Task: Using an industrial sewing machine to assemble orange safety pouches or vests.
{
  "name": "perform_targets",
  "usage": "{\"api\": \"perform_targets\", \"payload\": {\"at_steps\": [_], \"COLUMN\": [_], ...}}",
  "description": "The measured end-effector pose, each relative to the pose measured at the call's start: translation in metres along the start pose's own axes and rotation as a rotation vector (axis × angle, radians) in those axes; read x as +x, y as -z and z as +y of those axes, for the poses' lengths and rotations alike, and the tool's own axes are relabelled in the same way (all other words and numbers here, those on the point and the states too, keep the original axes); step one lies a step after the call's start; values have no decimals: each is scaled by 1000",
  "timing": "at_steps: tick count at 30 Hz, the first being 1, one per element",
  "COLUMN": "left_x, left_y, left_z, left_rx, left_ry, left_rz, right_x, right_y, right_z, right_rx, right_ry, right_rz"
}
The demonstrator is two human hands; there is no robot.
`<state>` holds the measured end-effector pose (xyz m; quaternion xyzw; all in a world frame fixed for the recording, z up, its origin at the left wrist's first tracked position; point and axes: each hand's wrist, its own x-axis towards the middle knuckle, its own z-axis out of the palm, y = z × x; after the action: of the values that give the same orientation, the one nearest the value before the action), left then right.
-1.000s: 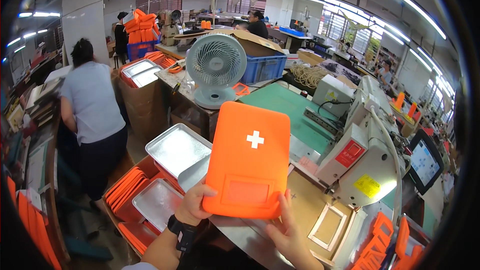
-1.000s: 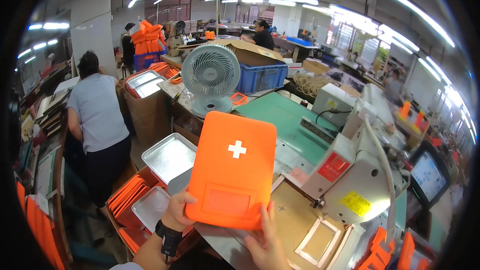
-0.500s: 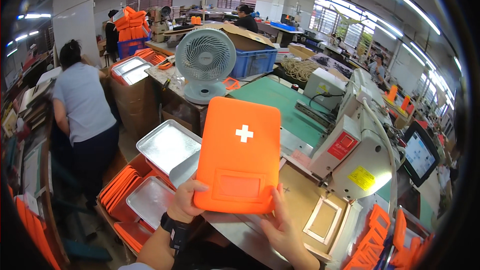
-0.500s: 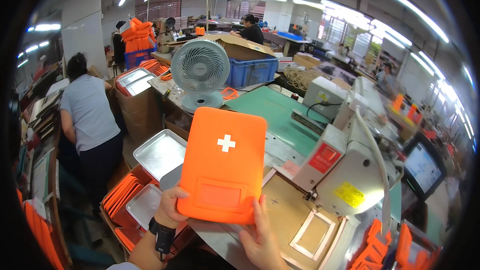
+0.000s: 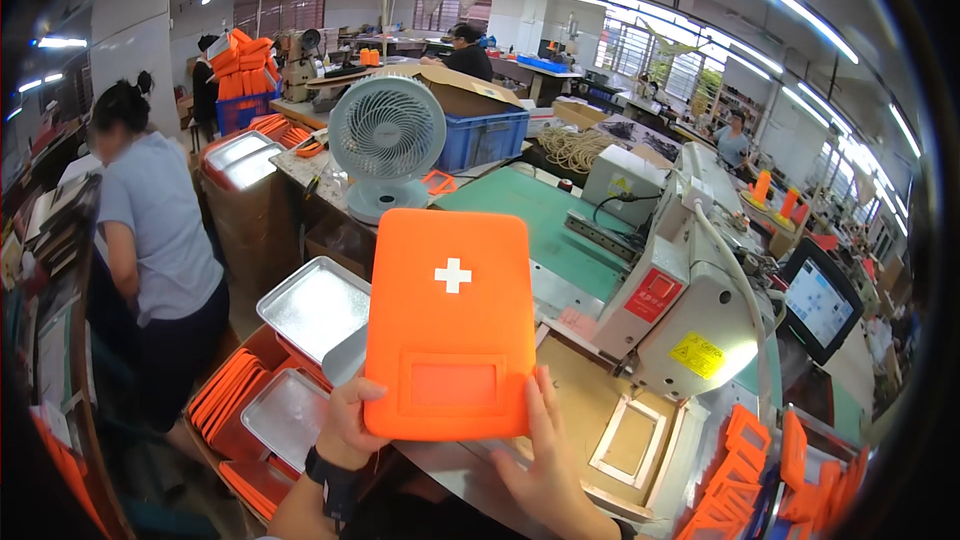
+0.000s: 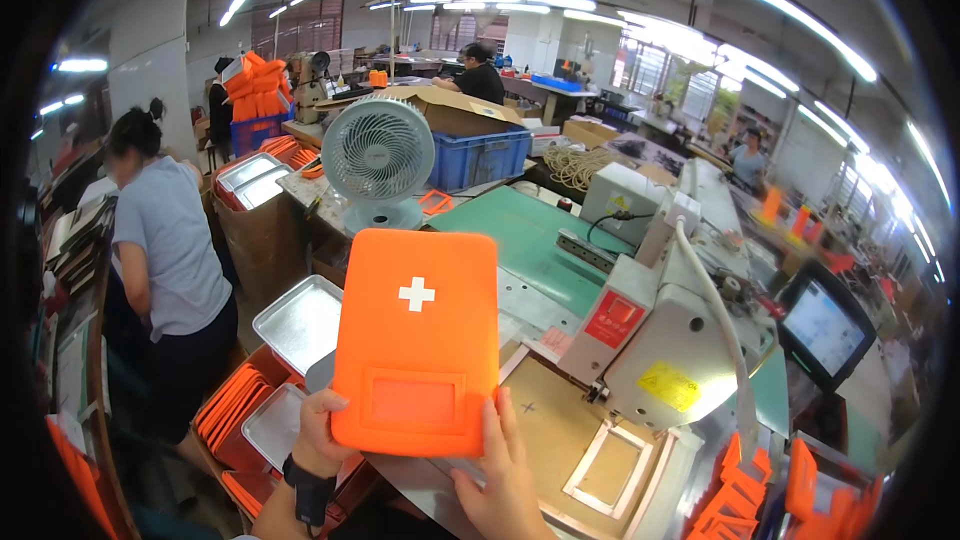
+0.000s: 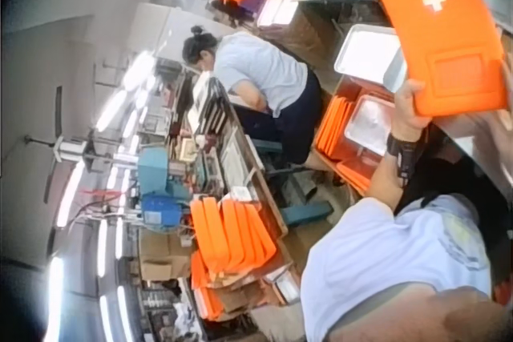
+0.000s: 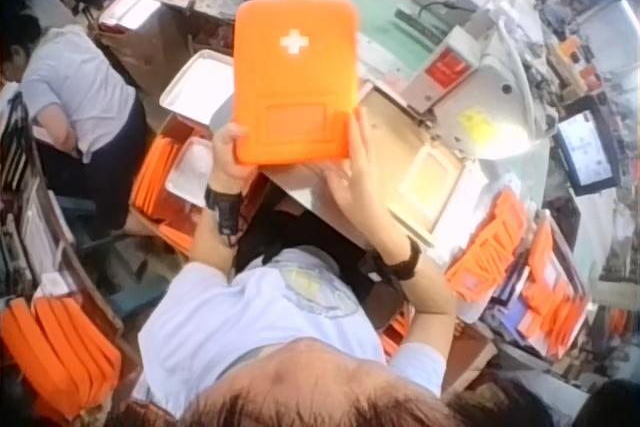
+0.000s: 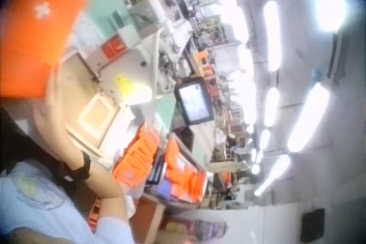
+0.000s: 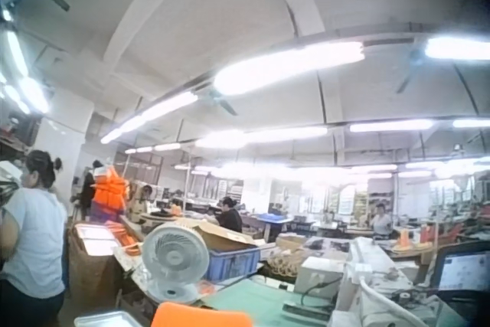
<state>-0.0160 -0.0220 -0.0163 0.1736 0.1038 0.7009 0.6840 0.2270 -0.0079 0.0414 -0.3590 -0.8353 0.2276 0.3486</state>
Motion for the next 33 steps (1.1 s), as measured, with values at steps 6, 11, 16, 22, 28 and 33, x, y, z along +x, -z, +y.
{"api": "perform_targets", "payload": {"at_steps": [6,11,16,22,28,33], "left_x": [-42,-42,-42,-59,-111,-176], "left_y": [-60,-69,-37,-1,42,137], "left_z": [-14,-4,3,38,62,98], "left_rx": [749,1874,1165,857,525,811], "left_ry": [-167,-749,-1029,-1005,-781,-631], "left_rz": [-201,232,421,811,725,948], "right_x": [6,-6,-18,2,10,-1], "right_y": [1,-7,-23,-45,-87,-29], "right_z": [-1,-10,-27,-72,-84,-91], "right_rx": [-144,1045,1063,1220,654,492], "right_ry": [102,-491,-323,-517,-39,91], "right_rz": [112,-2,-171,-361,-602,-686]}}
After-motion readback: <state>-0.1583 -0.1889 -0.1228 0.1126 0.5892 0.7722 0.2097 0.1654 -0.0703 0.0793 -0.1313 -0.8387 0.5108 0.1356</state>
